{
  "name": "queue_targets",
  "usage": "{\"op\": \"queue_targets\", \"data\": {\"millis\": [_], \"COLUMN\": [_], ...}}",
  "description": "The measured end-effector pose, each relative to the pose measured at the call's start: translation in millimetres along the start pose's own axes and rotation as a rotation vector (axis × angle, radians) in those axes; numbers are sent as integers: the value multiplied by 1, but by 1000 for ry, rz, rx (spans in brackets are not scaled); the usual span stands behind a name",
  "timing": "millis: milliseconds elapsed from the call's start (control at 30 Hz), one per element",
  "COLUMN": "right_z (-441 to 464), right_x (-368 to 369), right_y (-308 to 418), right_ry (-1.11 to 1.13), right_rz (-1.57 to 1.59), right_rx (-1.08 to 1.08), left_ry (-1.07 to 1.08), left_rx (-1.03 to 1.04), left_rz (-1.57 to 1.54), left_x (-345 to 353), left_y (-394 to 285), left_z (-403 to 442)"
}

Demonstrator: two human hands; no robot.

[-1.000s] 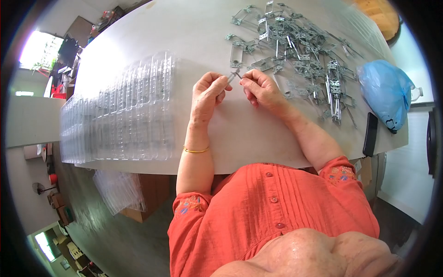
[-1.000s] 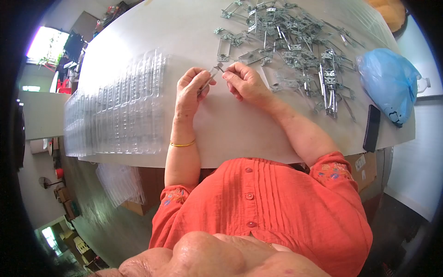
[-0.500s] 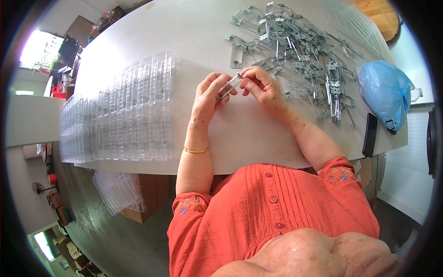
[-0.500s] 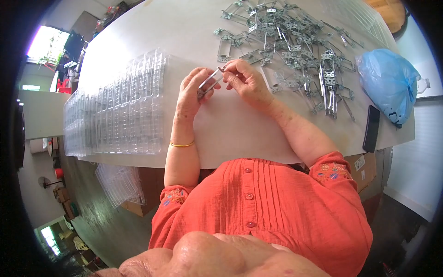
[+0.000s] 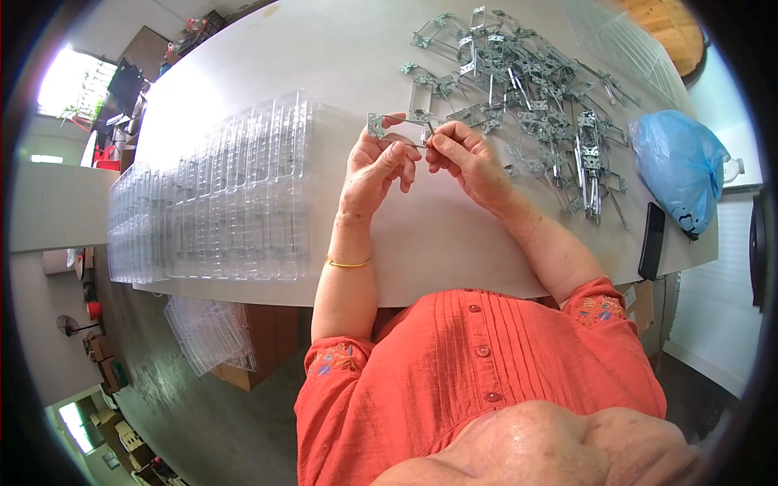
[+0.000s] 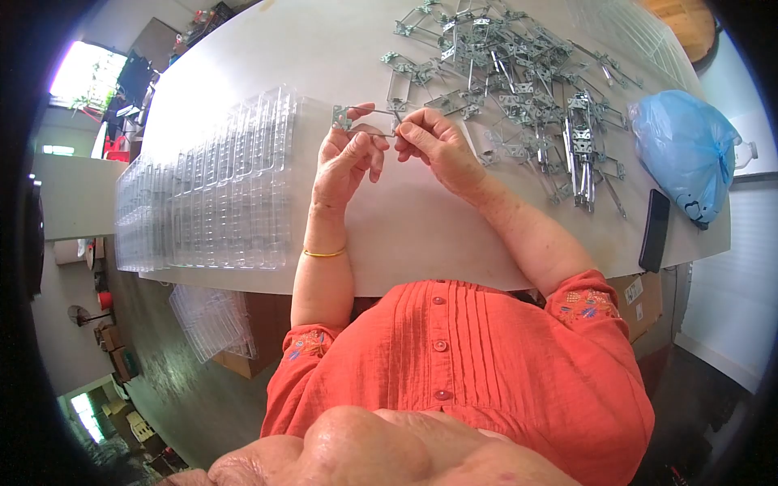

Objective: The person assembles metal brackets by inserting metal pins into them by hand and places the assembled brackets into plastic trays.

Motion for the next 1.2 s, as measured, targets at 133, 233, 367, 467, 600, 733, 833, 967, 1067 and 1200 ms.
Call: {"op": "queue_targets", "data": {"millis": [133,233,367,467,600,733,833,967,1067,1200], "right_z": [0,-2,-1,1,2,4,9,19,23,9], "right_x": [4,8,5,-2,3,15,24,34,41,63], "right_y": [-6,-7,-4,3,19,38,52,65,85,122], "right_ry": [40,44,-22,-58,-88,-131,-168,-176,-210,-260], "right_rz": [-3,-57,-183,-201,-293,-430,-507,-613,-685,-855], "right_rx": [24,26,-9,-48,-120,-170,-196,-254,-383,-643], "left_ry": [20,-33,-129,-167,-67,-74,-93,-109,-156,-199], "left_rx": [-4,19,133,130,-11,-48,-42,-54,-78,-107], "left_rz": [-21,14,86,8,-10,30,38,62,77,81], "left_x": [-3,-12,-23,-10,-9,-15,-16,-21,-23,-24], "left_y": [1,1,-6,-12,1,6,6,8,9,11], "left_z": [0,1,1,0,-1,2,4,3,4,2]}}
Point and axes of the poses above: each hand's wrist, its own z-axis towards the middle knuckle, its own x-axis out of the palm, y = z × x, the point moved 10 cm from there along z, towards the middle knuckle, and after that the axes turned 3 degrees about x, right-handed, at the moved point
